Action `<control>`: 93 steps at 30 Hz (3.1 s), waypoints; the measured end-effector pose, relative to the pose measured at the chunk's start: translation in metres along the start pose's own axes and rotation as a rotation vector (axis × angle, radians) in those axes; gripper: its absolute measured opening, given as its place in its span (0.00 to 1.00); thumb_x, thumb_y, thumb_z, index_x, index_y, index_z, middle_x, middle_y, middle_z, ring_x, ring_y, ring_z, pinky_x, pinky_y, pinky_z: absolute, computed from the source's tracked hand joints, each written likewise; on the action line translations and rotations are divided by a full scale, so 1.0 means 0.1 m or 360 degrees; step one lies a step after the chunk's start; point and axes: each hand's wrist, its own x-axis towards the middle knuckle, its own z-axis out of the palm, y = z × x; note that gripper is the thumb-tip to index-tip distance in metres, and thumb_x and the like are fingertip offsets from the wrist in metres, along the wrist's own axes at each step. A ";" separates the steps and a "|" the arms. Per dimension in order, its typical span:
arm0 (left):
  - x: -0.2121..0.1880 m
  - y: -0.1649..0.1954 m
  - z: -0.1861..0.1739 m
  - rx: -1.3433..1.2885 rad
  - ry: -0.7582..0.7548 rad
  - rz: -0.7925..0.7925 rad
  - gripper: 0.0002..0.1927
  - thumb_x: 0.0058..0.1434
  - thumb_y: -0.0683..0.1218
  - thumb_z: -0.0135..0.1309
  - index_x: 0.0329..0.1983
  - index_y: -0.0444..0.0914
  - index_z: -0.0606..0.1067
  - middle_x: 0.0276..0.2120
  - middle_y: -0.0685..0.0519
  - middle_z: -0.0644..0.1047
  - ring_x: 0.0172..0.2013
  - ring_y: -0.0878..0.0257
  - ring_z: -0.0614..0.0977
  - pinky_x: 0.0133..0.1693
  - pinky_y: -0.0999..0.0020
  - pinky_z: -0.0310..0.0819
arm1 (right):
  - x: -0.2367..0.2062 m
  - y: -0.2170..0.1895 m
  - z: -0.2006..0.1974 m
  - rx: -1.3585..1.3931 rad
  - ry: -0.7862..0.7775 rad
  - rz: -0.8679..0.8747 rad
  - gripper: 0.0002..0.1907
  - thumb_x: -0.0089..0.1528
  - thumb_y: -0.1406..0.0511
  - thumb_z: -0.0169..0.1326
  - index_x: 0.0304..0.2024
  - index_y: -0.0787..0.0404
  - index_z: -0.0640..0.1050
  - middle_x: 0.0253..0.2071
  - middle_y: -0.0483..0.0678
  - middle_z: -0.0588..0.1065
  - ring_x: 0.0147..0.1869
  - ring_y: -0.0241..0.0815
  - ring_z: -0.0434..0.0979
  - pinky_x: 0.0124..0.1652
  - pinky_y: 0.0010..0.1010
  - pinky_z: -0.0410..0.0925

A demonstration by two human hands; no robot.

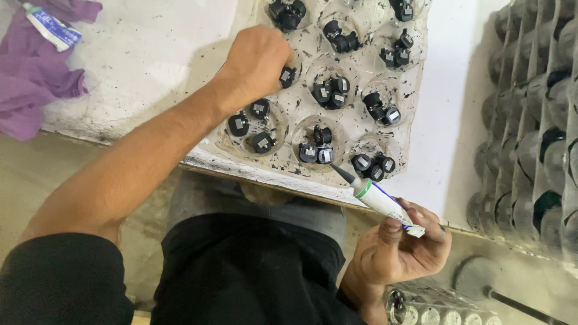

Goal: The person sits at a workbench and applies adhesive from a tube onto small black rotor hub components held in one hand, working through parts arranged in molded trays. They occasionally reposition the trays, wipe the tube with a cloth, and place finished parts back into the tray cells.

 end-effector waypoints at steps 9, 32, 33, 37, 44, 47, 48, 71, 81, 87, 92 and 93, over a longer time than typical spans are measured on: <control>-0.26 -0.02 -0.10 -0.0031 0.0132 -0.0122 0.20 0.38 0.46 0.73 0.37 0.41 0.84 0.30 0.46 0.80 0.34 0.46 0.83 0.34 0.52 0.76 | 0.05 0.09 -0.03 0.0150 -0.0114 0.0227 0.11 0.68 0.77 0.62 0.50 0.68 0.75 0.49 0.55 0.76 0.58 0.44 0.78 0.62 0.33 0.70; -1.09 0.79 -0.68 -0.2864 0.0441 -0.0864 0.21 0.46 0.27 0.66 0.35 0.39 0.70 0.42 0.49 0.82 0.41 0.64 0.86 0.43 0.65 0.89 | 0.12 0.33 0.16 0.0240 -0.0192 0.0069 0.16 0.62 0.79 0.64 0.48 0.63 0.75 0.44 0.50 0.76 0.54 0.43 0.78 0.60 0.36 0.75; -1.14 0.85 -0.68 -0.2770 0.0408 -0.0878 0.23 0.46 0.27 0.66 0.41 0.38 0.71 0.42 0.50 0.82 0.40 0.65 0.86 0.43 0.67 0.87 | 0.10 0.29 0.20 0.0179 -0.0246 0.0006 0.15 0.62 0.78 0.65 0.46 0.63 0.75 0.43 0.49 0.76 0.54 0.44 0.78 0.59 0.36 0.75; -1.26 1.00 -0.73 -0.2558 0.0396 -0.0771 0.27 0.50 0.26 0.65 0.53 0.33 0.76 0.45 0.49 0.83 0.42 0.66 0.85 0.46 0.71 0.85 | 0.06 0.09 0.30 -0.0020 -0.0374 -0.0180 0.15 0.62 0.75 0.67 0.42 0.62 0.72 0.40 0.49 0.75 0.54 0.46 0.79 0.56 0.36 0.78; -1.31 1.16 -0.85 -0.2466 0.0632 -0.0608 0.24 0.56 0.26 0.59 0.56 0.34 0.75 0.54 0.51 0.80 0.49 0.67 0.84 0.50 0.71 0.86 | 0.05 -0.09 0.34 -0.0534 -0.0452 -0.0569 0.17 0.57 0.75 0.66 0.36 0.61 0.68 0.39 0.53 0.76 0.46 0.48 0.82 0.45 0.35 0.79; -1.32 1.19 -0.90 -0.2368 0.0577 -0.0666 0.26 0.56 0.25 0.60 0.57 0.34 0.76 0.51 0.50 0.80 0.48 0.67 0.84 0.49 0.72 0.84 | 0.04 -0.11 0.33 -0.0602 -0.0487 -0.0500 0.19 0.57 0.76 0.66 0.37 0.61 0.67 0.40 0.52 0.76 0.48 0.48 0.81 0.48 0.36 0.79; -1.32 1.19 -0.91 -0.2373 0.0570 -0.0669 0.26 0.56 0.25 0.60 0.57 0.34 0.76 0.51 0.50 0.80 0.48 0.67 0.84 0.49 0.72 0.84 | 0.04 -0.11 0.33 -0.0581 -0.0487 -0.0492 0.18 0.58 0.76 0.66 0.38 0.61 0.68 0.40 0.52 0.76 0.48 0.48 0.81 0.48 0.36 0.79; -1.34 1.18 -0.79 -0.2660 0.0351 -0.0852 0.26 0.56 0.26 0.60 0.58 0.33 0.76 0.48 0.52 0.82 0.46 0.69 0.84 0.50 0.73 0.83 | 0.06 -0.23 0.35 -0.0636 -0.0616 -0.0527 0.19 0.55 0.79 0.68 0.34 0.63 0.69 0.39 0.56 0.77 0.43 0.48 0.82 0.42 0.38 0.82; -1.39 1.17 -0.67 -0.2848 0.0386 -0.0807 0.27 0.58 0.26 0.60 0.61 0.33 0.76 0.47 0.53 0.82 0.45 0.69 0.82 0.49 0.74 0.81 | 0.01 -0.29 0.35 -0.0684 -0.0624 -0.0482 0.18 0.57 0.78 0.67 0.37 0.63 0.69 0.41 0.56 0.77 0.45 0.48 0.83 0.43 0.37 0.82; -1.42 1.29 -0.58 -0.3300 0.0391 -0.0907 0.25 0.60 0.27 0.57 0.61 0.33 0.75 0.51 0.53 0.81 0.49 0.69 0.81 0.52 0.74 0.78 | 0.00 -0.19 0.39 -0.0638 -0.0441 -0.0523 0.17 0.60 0.76 0.66 0.40 0.63 0.69 0.41 0.55 0.76 0.46 0.50 0.82 0.46 0.35 0.80; -1.49 1.32 -0.52 -0.3285 0.0243 -0.1041 0.22 0.64 0.31 0.57 0.62 0.33 0.75 0.46 0.49 0.82 0.43 0.63 0.84 0.48 0.69 0.81 | -0.03 -0.09 0.38 -0.0416 -0.0275 -0.0516 0.16 0.60 0.74 0.66 0.39 0.62 0.69 0.39 0.52 0.76 0.47 0.48 0.82 0.44 0.34 0.80; -1.49 1.32 -0.50 -0.3293 0.0246 -0.1025 0.22 0.64 0.32 0.57 0.62 0.32 0.75 0.47 0.49 0.82 0.43 0.63 0.84 0.49 0.68 0.81 | -0.02 -0.08 0.37 -0.0472 -0.0330 -0.0534 0.17 0.60 0.75 0.66 0.39 0.62 0.68 0.39 0.53 0.76 0.46 0.49 0.82 0.44 0.34 0.80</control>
